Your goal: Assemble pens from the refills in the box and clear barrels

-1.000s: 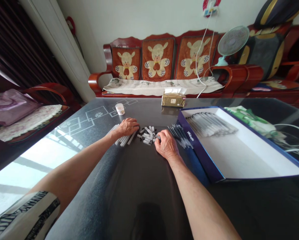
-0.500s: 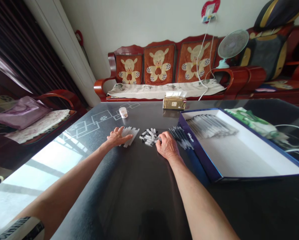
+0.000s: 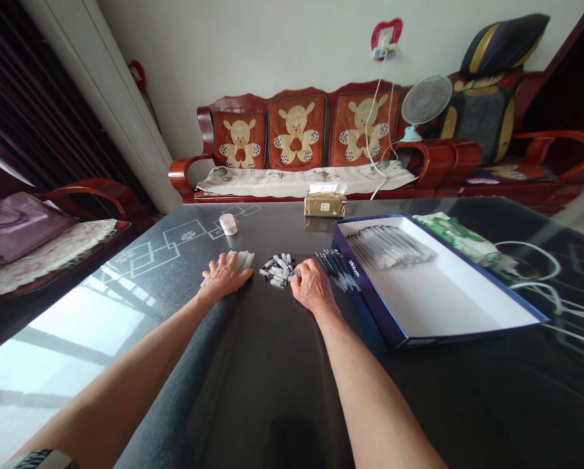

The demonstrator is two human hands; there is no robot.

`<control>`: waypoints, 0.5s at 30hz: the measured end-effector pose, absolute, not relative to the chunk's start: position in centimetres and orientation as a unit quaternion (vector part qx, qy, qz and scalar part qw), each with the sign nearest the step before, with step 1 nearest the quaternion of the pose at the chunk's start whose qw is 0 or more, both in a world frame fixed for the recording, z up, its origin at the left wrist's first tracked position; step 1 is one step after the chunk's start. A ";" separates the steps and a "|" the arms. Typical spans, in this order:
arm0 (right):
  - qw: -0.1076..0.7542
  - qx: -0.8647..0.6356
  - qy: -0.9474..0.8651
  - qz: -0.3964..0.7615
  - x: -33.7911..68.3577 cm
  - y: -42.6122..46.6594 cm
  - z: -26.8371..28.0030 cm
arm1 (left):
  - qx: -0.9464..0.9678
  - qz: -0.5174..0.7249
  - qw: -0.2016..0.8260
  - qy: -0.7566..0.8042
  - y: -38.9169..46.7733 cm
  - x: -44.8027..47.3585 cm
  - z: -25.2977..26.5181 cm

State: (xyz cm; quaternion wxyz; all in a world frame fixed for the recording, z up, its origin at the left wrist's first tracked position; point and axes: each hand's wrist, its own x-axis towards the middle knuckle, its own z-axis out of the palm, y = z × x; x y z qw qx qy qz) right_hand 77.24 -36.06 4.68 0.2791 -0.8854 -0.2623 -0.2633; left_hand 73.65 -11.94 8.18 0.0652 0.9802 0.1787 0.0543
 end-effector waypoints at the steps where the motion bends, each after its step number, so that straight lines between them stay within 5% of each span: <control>1: 0.281 -0.885 -0.263 -0.263 77.2 -36.1 4.7 | 0.980 0.050 0.062 0.181 -11.8 73.8 8.2; 15: 0.307 -0.870 -0.272 -0.273 76.4 -36.0 4.9 | 0.979 0.061 0.059 0.183 -11.2 73.9 9.1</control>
